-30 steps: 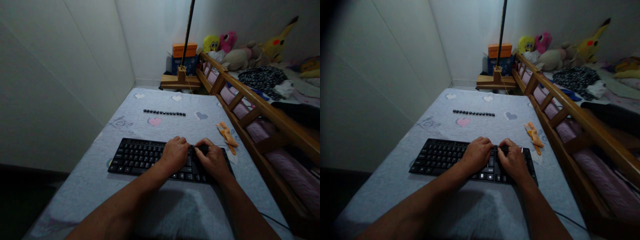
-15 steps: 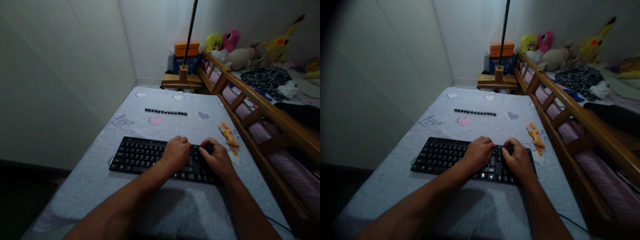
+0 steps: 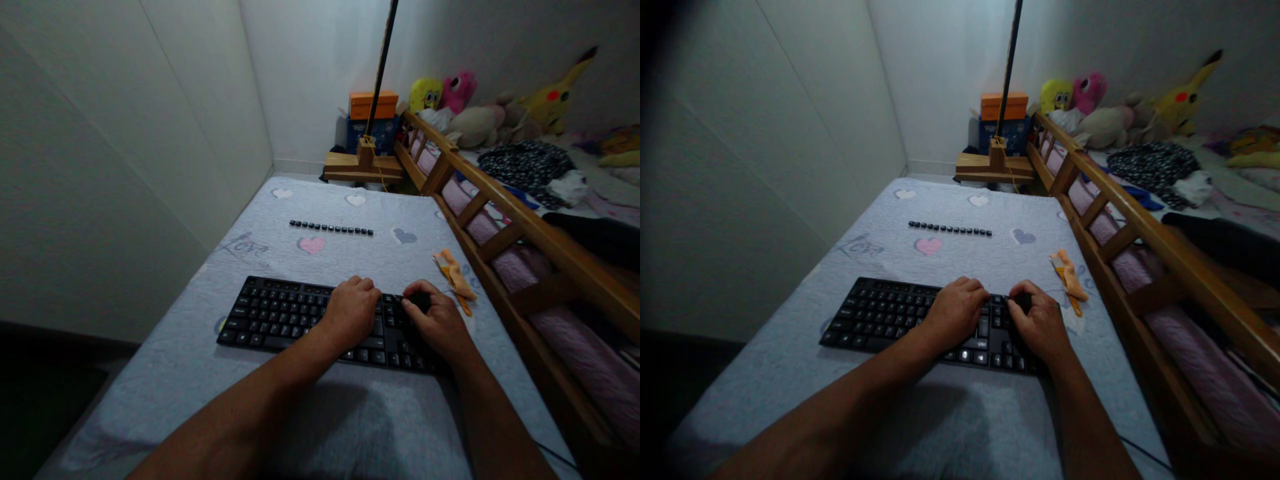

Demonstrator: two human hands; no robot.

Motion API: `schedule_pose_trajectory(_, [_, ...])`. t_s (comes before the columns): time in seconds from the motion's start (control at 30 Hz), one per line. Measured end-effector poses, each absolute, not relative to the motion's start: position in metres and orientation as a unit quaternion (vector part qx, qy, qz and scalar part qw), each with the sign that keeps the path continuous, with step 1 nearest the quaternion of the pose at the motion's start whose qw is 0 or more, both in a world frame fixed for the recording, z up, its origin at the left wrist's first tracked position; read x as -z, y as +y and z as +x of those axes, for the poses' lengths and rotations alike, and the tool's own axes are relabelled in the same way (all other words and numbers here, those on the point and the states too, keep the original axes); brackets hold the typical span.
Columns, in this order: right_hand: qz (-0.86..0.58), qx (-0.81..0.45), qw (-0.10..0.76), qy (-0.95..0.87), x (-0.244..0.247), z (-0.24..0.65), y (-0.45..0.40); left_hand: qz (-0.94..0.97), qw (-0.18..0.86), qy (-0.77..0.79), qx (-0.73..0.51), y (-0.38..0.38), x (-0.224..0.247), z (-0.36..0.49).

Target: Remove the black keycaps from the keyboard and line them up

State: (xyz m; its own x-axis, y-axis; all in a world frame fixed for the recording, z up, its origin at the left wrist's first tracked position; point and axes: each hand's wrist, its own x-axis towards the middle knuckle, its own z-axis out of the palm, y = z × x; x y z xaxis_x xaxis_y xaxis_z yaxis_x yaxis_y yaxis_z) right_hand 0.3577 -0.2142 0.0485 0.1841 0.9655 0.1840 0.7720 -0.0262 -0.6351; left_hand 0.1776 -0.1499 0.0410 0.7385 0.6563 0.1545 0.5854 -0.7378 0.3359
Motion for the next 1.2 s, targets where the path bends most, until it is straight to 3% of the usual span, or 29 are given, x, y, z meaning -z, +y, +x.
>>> schedule_pose_trajectory(0.87, [-0.608, -0.095, 0.294, -0.732, -0.057, 0.343, -0.209, 0.920, 0.126, 0.351, -0.124, -0.148, -0.042, 0.176])
schedule_pose_trajectory(1.2, [-0.589, -0.150, 0.279, -0.743, -0.055, 0.349, -0.207, 0.921, 0.124, 0.348, -0.125, -0.148, -0.041, 0.175])
